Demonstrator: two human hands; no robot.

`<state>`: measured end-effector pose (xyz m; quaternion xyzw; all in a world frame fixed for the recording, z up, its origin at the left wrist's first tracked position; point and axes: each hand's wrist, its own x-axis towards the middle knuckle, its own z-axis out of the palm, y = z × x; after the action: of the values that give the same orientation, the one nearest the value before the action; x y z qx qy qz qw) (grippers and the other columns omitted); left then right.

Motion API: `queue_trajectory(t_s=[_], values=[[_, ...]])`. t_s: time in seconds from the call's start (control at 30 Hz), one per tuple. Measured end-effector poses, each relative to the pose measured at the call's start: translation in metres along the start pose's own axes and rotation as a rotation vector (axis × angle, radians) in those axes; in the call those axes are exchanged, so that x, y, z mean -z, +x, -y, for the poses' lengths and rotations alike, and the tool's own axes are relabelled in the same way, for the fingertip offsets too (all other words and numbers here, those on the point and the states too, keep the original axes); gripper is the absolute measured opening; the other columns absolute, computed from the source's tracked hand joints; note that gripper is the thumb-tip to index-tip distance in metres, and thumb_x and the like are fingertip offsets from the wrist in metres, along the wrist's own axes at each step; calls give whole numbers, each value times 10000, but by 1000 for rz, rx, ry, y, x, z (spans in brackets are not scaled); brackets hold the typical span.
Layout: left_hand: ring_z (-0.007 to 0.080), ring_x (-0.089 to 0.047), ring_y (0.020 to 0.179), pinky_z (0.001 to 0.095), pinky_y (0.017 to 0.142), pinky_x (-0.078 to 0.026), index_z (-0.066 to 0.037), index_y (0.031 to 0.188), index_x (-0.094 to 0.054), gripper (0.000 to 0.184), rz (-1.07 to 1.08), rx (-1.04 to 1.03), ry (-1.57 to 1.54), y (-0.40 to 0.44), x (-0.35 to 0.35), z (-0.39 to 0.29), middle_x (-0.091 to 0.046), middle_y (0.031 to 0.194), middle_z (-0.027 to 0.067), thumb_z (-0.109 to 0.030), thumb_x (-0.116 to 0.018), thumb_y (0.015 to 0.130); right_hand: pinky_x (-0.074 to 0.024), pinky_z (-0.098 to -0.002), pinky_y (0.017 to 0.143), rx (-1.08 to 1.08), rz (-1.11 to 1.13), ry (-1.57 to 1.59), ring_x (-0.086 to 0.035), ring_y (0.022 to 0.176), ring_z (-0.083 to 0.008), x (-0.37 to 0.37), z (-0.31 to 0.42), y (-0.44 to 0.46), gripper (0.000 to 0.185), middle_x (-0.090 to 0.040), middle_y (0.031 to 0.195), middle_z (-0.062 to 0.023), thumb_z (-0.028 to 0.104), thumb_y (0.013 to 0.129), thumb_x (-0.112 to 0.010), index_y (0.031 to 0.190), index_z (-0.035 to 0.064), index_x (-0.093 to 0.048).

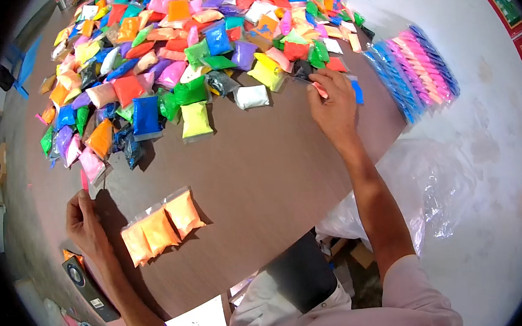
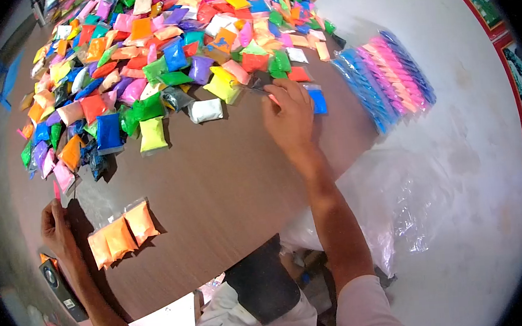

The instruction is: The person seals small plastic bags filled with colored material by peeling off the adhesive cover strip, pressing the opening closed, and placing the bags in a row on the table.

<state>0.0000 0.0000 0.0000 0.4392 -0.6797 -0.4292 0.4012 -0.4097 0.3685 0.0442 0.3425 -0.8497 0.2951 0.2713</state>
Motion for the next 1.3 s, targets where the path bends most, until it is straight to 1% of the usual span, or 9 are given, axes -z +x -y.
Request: queue_trajectory(t_s=[0.3,0.47,0.6,0.7,0.77,0.8,1.0,1.07,1.3], values=[[10,-402,639,207,548,-274,-57,970,-735,255,-24,8,2,-5,-6,-14,-561,771,-69,-297,-699,1046,-528,-439,952,243,23,-255,-678,1124,-324,-42,21,48,243,-737,1134,-123,138,844,-752,1077,73,-777],[3,-394,627,207,536,-272,-62,973,-735,249,-34,-24,-22,-6,-8,-15,-570,770,-61,-299,-701,1043,-563,-454,845,102,202,-158,-734,934,-359,-40,13,57,275,-770,1018,-149,164,876,-723,1119,41,-763],[6,-398,629,205,536,-276,-57,973,-733,251,-14,-12,-56,-5,-7,-13,-571,768,-58,-297,-701,1043,-561,-437,793,107,14,-31,-742,879,-337,-28,21,46,254,-751,943,-176,174,895,-688,1111,76,-777],[9,-400,627,204,538,-280,-52,976,-732,256,-8,-13,-45,-5,-8,-14,-566,765,-57,-299,-704,1041,-577,-402,786,-266,163,96,-757,896,-317,-8,32,32,290,-769,990,-183,205,928,-682,1172,76,-771],[12,-400,626,206,538,-281,-39,985,-731,272,6,-12,-84,-4,-7,-11,-561,761,-57,-305,-709,1039,-517,-244,715,-326,146,220,-648,762,-73,-2,26,22,375,-753,894,-75,215,953,-739,1268,11,-738],[12,-400,626,206,538,-281,-39,985,-731,272,6,-17,-90,-4,-8,-9,-561,761,-57,-305,-709,1039,-517,-244,715,-323,139,218,-648,762,-73,0,24,19,375,-753,894,-75,215,953,-739,1268,11,-738],[19,-402,653,215,562,-288,-39,1031,-743,263,41,-55,-151,-3,-9,-4,-539,775,-73,-298,-700,1047,-552,-297,753,-246,75,106,-723,827,-147,10,18,18,371,-788,964,-118,236,966,-719,1258,9,-738],[13,-406,641,206,557,-287,-17,1005,-731,282,27,-78,-118,-1,-9,-2,-545,758,-62,-296,-705,1042,-564,-471,744,-44,-4,-52,-733,866,-371,10,26,28,307,-746,930,-190,266,957,-681,1163,52,-760],[14,-401,638,212,550,-286,-29,1013,-737,261,3,11,-61,-7,-7,-17,-549,757,-62,-286,-697,1044,-568,-422,899,-105,381,-241,-742,1035,-317,-9,55,62,366,-770,1079,-173,297,959,-664,1219,54,-748]])
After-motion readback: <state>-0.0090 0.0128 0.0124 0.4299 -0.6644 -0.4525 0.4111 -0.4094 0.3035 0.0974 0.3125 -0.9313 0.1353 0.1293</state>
